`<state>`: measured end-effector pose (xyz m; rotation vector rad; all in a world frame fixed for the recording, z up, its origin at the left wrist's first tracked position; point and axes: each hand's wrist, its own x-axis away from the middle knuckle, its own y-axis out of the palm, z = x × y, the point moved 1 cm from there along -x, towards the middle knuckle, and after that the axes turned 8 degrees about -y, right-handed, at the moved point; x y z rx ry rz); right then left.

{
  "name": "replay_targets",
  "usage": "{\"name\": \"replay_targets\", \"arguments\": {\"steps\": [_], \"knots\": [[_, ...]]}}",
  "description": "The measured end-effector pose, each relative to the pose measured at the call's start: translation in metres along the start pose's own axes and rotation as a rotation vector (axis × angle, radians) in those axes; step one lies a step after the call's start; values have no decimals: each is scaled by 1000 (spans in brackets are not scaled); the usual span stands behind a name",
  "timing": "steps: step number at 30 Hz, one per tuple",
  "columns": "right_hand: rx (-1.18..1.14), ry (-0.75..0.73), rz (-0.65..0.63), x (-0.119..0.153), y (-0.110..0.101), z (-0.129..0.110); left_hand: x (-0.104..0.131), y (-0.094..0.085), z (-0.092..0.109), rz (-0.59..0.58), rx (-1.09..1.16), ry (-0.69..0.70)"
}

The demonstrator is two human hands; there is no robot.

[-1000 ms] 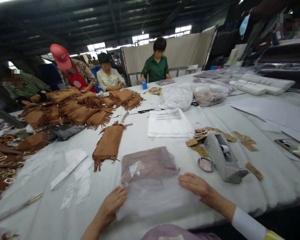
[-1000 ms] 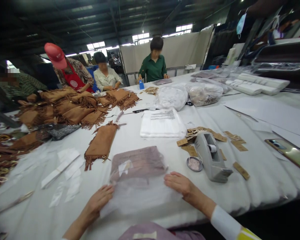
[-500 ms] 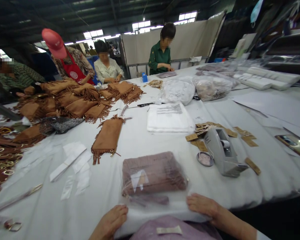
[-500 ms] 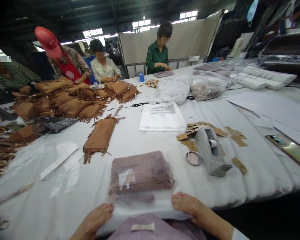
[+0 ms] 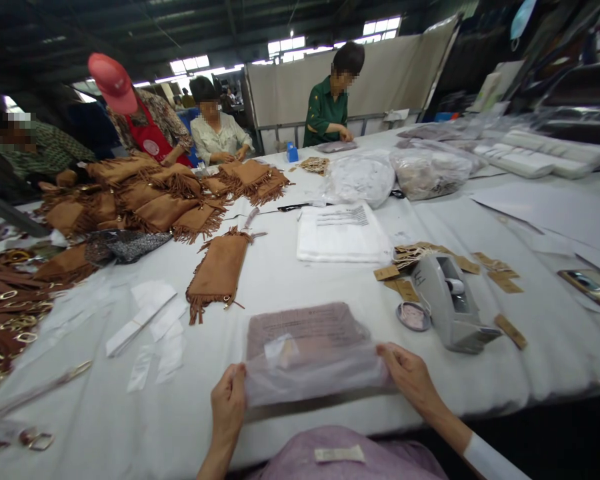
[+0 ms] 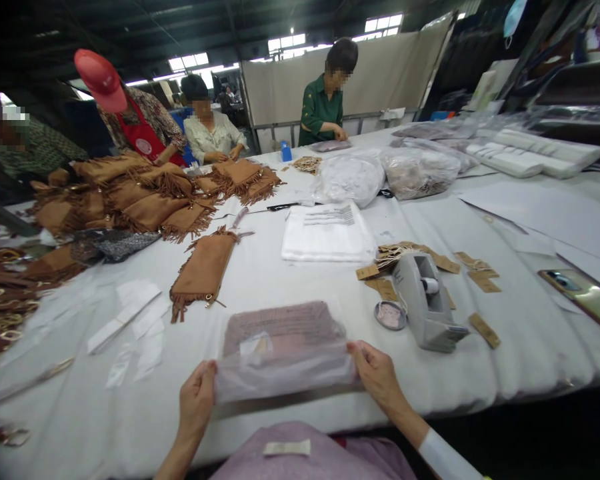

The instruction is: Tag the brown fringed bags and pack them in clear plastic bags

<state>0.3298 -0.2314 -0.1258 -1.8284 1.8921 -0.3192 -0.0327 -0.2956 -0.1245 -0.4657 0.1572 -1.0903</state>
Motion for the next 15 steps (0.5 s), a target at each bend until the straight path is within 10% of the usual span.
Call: {"name": "replay_targets", "arguments": {"steps": [9, 15], "knots": [[225, -109, 157, -2, 4, 1, -12, -4, -17, 253, -228, 219], [343, -163, 67, -23, 17, 7, -45, 12, -8, 113, -386, 233]]}}
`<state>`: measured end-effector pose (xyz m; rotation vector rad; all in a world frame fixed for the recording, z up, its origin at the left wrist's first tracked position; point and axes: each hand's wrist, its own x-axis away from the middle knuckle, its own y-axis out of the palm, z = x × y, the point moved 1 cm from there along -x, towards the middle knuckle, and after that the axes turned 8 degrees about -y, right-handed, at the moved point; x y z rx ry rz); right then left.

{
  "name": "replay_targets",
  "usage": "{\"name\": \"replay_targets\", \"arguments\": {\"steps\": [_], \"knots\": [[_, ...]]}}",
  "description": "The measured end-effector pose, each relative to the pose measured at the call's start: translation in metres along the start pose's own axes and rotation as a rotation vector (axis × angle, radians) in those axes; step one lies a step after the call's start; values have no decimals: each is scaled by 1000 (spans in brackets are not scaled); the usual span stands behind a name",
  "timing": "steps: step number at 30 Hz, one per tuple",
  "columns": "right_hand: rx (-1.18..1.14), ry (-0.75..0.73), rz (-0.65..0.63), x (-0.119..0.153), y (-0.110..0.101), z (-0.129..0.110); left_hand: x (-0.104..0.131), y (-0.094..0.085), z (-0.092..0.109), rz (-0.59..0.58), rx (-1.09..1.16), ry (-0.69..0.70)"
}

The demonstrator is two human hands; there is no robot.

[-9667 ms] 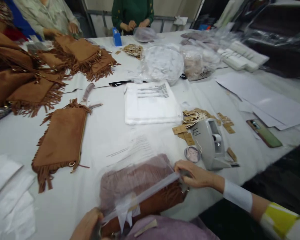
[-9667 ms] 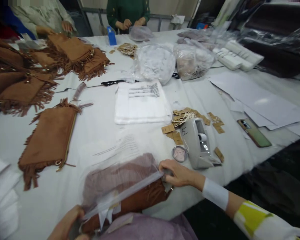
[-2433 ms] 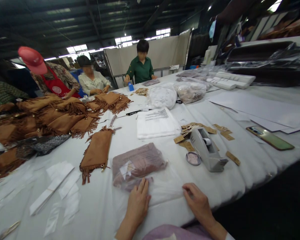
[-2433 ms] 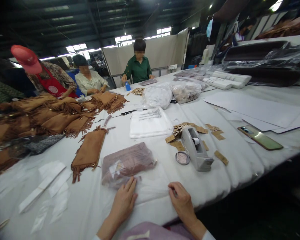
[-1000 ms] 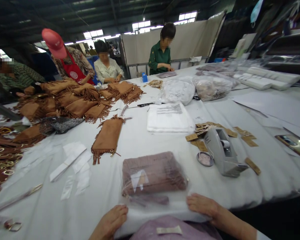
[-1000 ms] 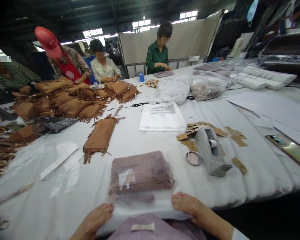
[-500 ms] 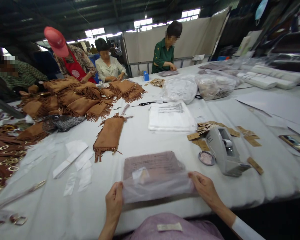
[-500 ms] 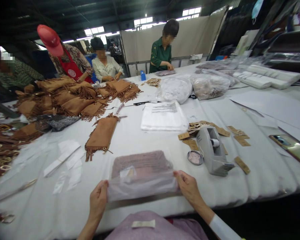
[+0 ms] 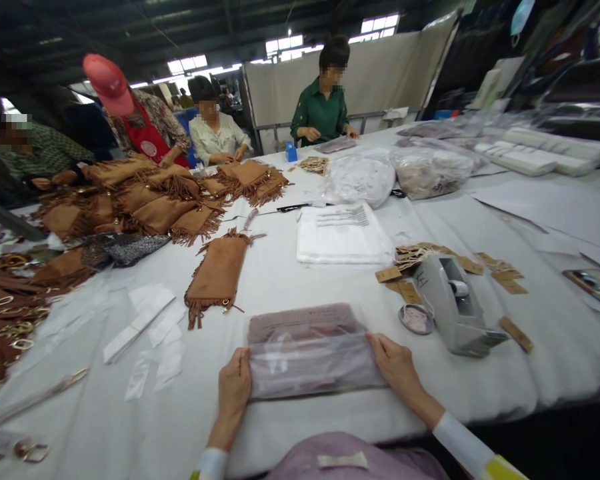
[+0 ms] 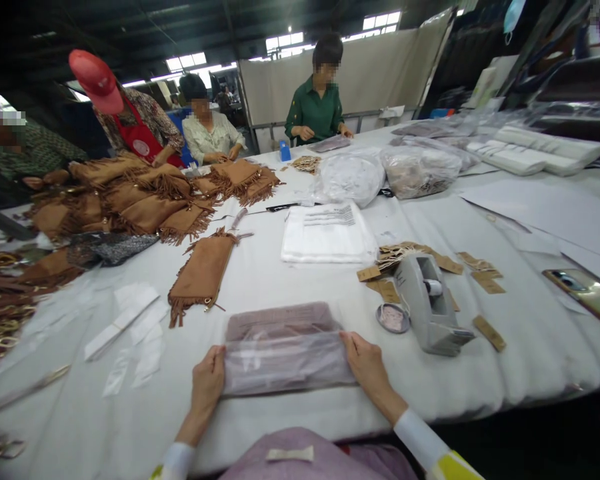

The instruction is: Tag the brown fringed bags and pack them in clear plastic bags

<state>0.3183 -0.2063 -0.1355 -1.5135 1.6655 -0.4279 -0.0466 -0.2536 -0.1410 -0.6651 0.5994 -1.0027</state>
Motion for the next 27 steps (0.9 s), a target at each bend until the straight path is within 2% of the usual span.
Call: {"name": "replay_targets", "arguments": {"steps": [3, 9, 11, 15, 20, 22, 24, 26, 27], "knots": [[52, -48, -5, -2, 7, 5, -7, 5, 1, 9, -7, 26], [94, -61, 45, 7, 7, 10, -4, -7, -4, 27, 6, 74], [113, -55, 49, 8, 7, 9, -7, -5, -3, 4, -61, 37], [189, -96, 9, 5, 10, 10, -20, 6, -2, -129, -249, -55], [325, -170, -43, 4, 13, 15, -30, 9, -5, -130, -298, -94], [365, -195, -65, 5, 15, 17, -28, 4, -2, -35, -310, -83], [389, -197, -80, 7, 17, 18, -21, -3, 9, 172, -284, 10], [400, -175, -84, 8, 18, 19, -7, -7, 30, 354, -185, 198], [403, -163, -89, 8, 19, 19, 2, -5, 44, 359, -124, 323]]}}
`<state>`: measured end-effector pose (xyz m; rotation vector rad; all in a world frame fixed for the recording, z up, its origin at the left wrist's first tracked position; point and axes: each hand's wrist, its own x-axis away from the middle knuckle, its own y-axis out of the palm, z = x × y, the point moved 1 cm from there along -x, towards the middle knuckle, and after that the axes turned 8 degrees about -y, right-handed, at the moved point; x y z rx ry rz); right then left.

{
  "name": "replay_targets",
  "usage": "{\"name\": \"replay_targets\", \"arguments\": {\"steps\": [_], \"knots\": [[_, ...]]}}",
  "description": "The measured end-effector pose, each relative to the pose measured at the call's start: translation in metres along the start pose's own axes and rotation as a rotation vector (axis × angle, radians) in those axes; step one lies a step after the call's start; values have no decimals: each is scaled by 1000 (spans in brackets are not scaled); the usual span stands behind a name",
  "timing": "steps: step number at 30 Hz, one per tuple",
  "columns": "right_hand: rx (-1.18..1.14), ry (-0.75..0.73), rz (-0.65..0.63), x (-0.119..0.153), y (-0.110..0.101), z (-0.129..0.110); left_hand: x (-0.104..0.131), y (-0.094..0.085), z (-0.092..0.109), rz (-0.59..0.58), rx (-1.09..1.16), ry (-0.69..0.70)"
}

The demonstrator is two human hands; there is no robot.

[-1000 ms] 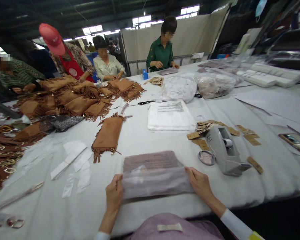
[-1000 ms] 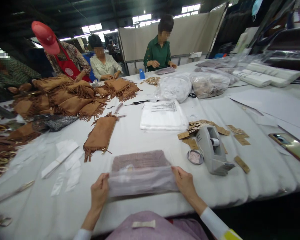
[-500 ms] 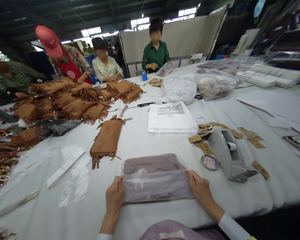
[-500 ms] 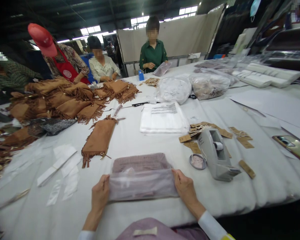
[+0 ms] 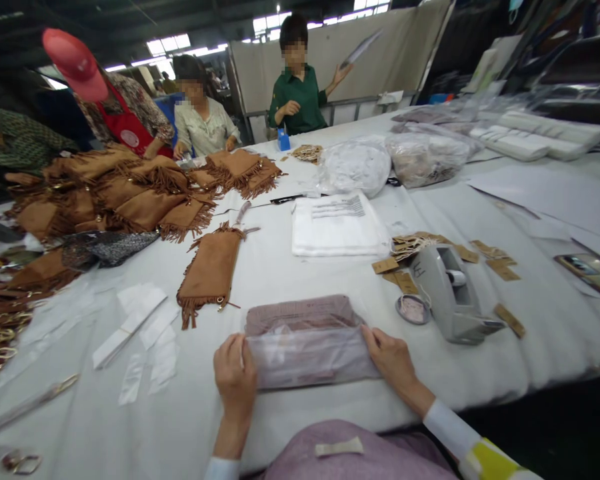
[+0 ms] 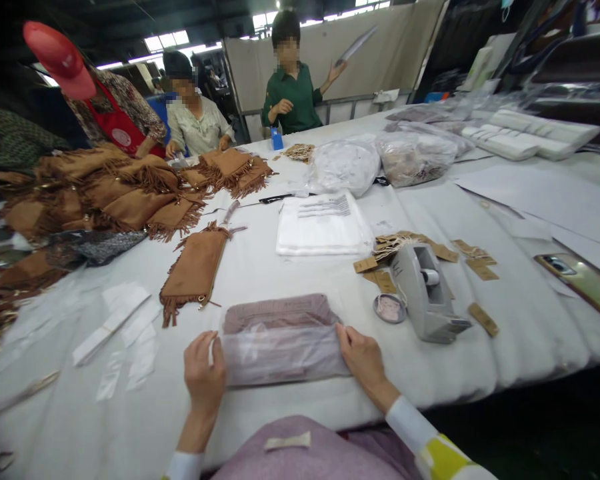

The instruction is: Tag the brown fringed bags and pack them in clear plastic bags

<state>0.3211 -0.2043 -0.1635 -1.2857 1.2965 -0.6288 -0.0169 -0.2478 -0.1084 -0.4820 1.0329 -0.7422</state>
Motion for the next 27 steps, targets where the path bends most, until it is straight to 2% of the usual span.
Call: {"name": "replay_targets", "arguments": {"steps": [1, 4, 6, 8, 11, 14, 17, 20, 22, 25, 26, 27], "knots": [[0, 5, -11, 0, 0, 0, 5, -1, 17, -36, 77, 126], [-4, -6, -68, -1, -2, -2, 22, 11, 67, -357, 136, 494], [-8, 15, -101, -3, -4, -3, 32, 27, 85, -505, 33, 578], [-7, 60, -105, -5, -8, -3, 38, 42, 90, -553, -63, 558], [6, 220, -91, -8, -12, -3, 42, 57, 83, -556, -131, 540], [28, 379, -102, -9, -15, -2, 44, 57, 79, -541, -148, 559], [20, 381, -84, -7, -23, 0, 46, 53, 81, -518, -157, 566], [26, 355, -47, 0, -45, 12, 49, 53, 83, -482, -161, 574], [54, 347, 101, 7, -70, 31, 52, 57, 82, -456, -157, 596], [110, 375, 477, 19, -116, 72, 55, 62, 80, -415, -147, 621], [104, 420, 551, 22, -129, 87, 55, 63, 79, -403, -146, 624], [71, 480, 562, 25, -139, 102, 56, 63, 78, -392, -146, 625]]}}
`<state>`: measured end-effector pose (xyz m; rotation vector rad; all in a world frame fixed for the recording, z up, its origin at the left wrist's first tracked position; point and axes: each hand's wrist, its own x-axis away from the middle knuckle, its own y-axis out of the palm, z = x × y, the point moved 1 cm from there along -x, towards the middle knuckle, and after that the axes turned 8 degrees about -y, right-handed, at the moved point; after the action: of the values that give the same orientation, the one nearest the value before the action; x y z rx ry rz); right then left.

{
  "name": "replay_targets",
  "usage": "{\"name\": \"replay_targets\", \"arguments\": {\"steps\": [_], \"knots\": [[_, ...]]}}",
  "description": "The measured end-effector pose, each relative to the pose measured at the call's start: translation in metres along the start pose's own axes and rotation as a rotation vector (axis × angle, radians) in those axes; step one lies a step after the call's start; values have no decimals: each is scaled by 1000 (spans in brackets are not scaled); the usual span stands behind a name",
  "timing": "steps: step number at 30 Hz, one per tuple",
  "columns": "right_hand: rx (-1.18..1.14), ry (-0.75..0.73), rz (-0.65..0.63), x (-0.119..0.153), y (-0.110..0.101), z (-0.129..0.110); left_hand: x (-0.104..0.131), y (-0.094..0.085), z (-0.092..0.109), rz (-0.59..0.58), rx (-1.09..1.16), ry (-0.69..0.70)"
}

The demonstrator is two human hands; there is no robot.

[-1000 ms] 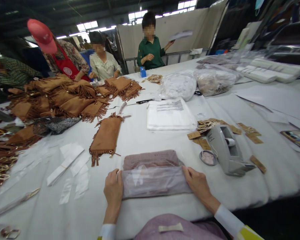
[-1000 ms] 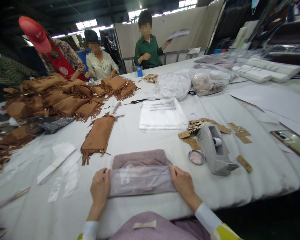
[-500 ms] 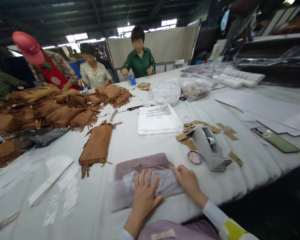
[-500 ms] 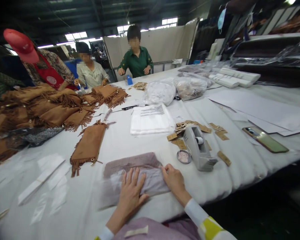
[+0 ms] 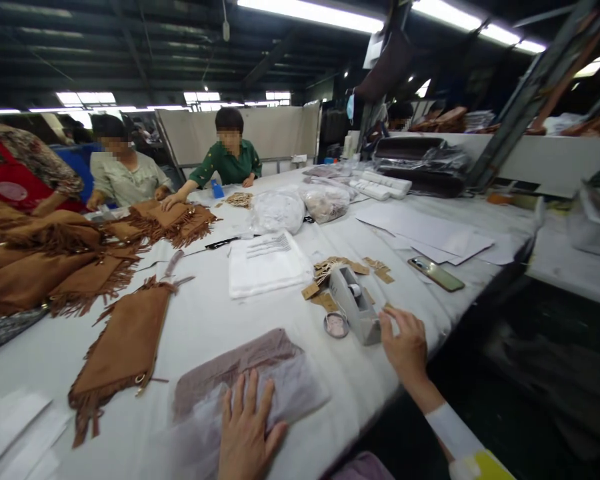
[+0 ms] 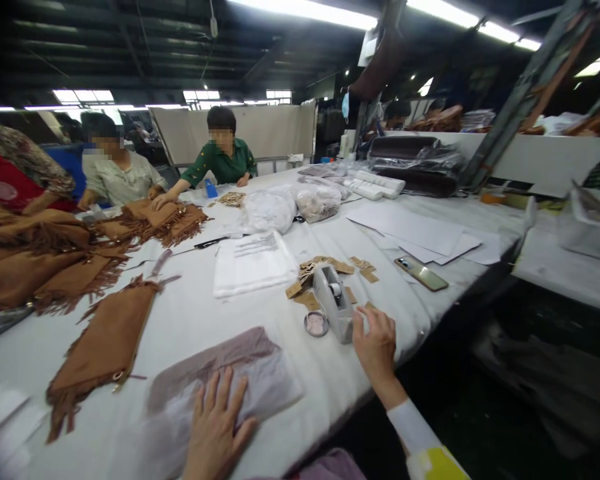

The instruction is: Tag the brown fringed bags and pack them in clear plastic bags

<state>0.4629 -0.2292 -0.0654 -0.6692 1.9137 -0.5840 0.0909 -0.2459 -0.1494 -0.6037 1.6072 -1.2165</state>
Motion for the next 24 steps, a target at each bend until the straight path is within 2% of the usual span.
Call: {"name": "replay_targets", "arguments": {"steps": [2, 4, 8, 11, 17, 24], "knots": [[-66, 122, -107, -16, -5, 23, 1, 1, 0, 18, -7, 9], [-148, 176, -240, -26, -1, 35, 3, 3, -1, 37, -15, 20], [-237, 219, -328, -32, 12, 39, 4, 9, -2, 61, -41, 35], [-262, 282, -302, -30, 14, 38, 4, 12, -3, 57, -65, 36], [-267, 411, -158, -5, -4, 42, 4, 15, -3, 36, -71, 34], [-332, 515, -228, 26, 5, 47, 4, 14, -2, 27, -38, 28]]}}
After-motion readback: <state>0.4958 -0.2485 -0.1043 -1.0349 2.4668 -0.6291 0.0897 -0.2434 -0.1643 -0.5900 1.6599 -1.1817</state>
